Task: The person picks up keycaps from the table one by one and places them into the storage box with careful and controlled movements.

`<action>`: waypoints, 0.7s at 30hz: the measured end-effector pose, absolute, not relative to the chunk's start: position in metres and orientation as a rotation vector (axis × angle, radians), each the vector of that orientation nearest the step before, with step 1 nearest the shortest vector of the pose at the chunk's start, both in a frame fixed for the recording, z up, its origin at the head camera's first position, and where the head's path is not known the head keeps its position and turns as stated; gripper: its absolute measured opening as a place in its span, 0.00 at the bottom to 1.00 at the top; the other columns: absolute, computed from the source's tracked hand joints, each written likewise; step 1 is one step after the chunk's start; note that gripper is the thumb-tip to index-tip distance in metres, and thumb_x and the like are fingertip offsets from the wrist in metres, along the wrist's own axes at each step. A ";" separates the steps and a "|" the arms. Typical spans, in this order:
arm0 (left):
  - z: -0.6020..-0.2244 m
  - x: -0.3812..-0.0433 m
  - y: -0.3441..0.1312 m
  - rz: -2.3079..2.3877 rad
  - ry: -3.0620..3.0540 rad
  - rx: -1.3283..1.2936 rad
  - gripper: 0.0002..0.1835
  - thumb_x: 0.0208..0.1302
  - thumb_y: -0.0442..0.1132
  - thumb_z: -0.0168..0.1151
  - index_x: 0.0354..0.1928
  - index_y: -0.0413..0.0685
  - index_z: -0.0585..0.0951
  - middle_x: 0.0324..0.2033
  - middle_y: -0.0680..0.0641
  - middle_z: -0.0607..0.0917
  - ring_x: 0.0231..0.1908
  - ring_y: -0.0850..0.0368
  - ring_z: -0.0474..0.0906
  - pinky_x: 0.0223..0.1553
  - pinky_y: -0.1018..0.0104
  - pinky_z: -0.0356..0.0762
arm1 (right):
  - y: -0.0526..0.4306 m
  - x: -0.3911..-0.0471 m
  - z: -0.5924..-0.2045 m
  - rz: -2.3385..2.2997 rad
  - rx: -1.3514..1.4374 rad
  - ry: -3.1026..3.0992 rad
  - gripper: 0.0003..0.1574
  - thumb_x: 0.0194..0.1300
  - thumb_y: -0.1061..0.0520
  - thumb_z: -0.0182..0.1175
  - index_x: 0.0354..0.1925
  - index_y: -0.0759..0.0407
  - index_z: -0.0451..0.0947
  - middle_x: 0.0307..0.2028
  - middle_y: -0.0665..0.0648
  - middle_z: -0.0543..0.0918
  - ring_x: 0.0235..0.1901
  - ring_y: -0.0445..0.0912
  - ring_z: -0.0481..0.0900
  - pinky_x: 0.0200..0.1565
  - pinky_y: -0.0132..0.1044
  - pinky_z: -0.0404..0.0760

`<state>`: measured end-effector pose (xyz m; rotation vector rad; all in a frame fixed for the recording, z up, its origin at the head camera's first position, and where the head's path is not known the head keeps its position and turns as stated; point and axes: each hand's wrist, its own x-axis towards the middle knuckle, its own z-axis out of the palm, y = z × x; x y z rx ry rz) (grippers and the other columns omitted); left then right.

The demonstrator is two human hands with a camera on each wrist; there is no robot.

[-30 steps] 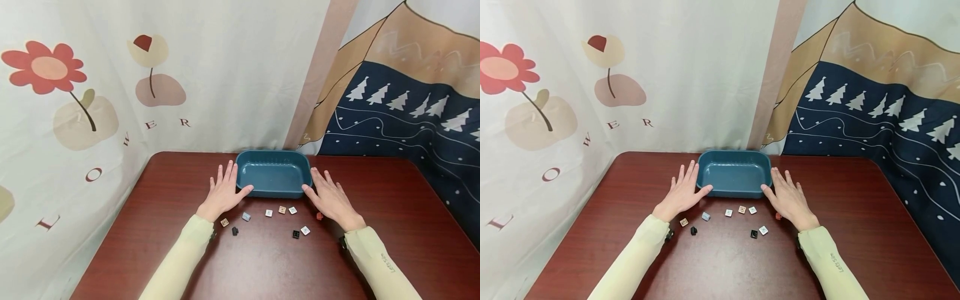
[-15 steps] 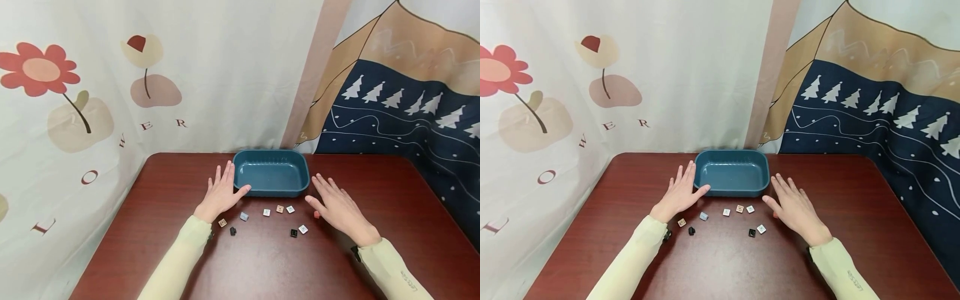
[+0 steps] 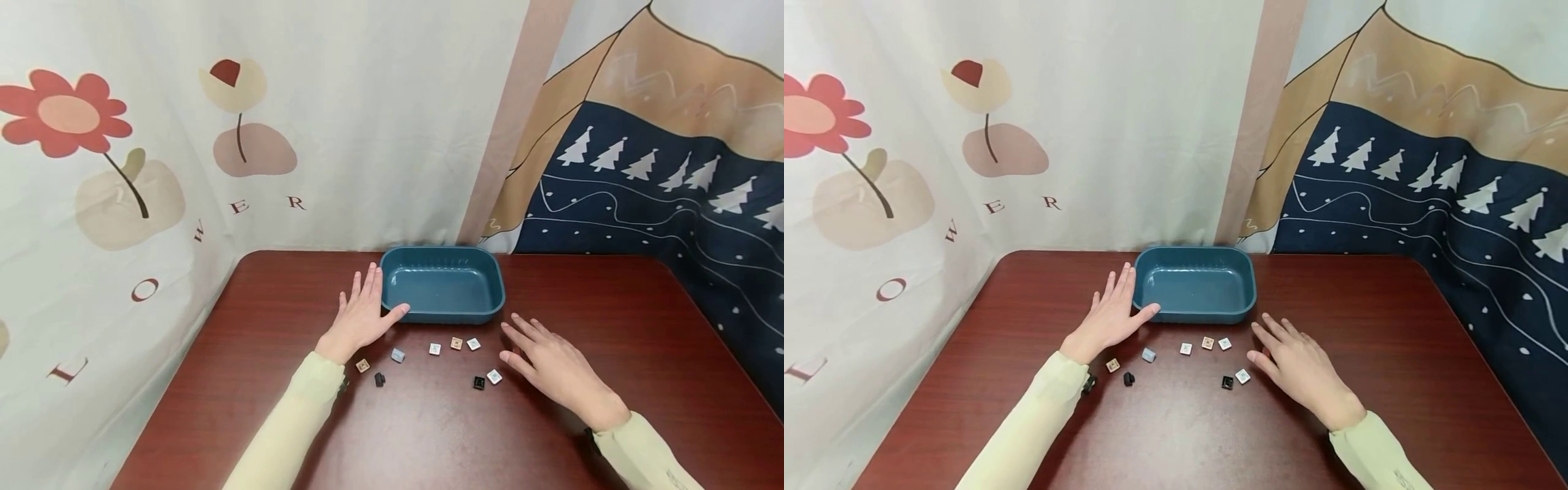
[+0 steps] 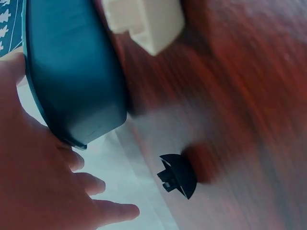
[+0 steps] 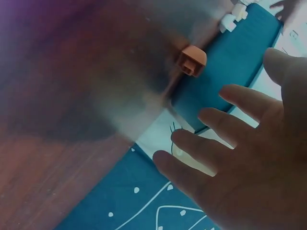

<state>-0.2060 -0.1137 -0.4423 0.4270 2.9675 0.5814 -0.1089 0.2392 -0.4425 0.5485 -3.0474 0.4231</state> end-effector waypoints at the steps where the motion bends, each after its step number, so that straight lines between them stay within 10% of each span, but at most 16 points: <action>1: -0.442 -0.206 -0.114 0.582 2.964 0.427 0.57 0.70 0.77 0.44 0.83 0.44 0.40 0.83 0.45 0.37 0.81 0.39 0.31 0.72 0.27 0.43 | 0.239 -0.108 -0.444 0.420 0.552 -3.051 0.37 0.73 0.42 0.63 0.70 0.61 0.75 0.72 0.67 0.70 0.68 0.70 0.69 0.62 0.68 0.71; 21: -0.440 -0.207 -0.112 0.534 2.953 0.455 0.54 0.72 0.74 0.45 0.84 0.47 0.42 0.83 0.48 0.39 0.81 0.38 0.38 0.72 0.27 0.45 | 0.244 -0.106 -0.458 0.370 0.745 -2.868 0.20 0.57 0.66 0.76 0.49 0.63 0.86 0.41 0.54 0.86 0.39 0.47 0.85 0.43 0.46 0.86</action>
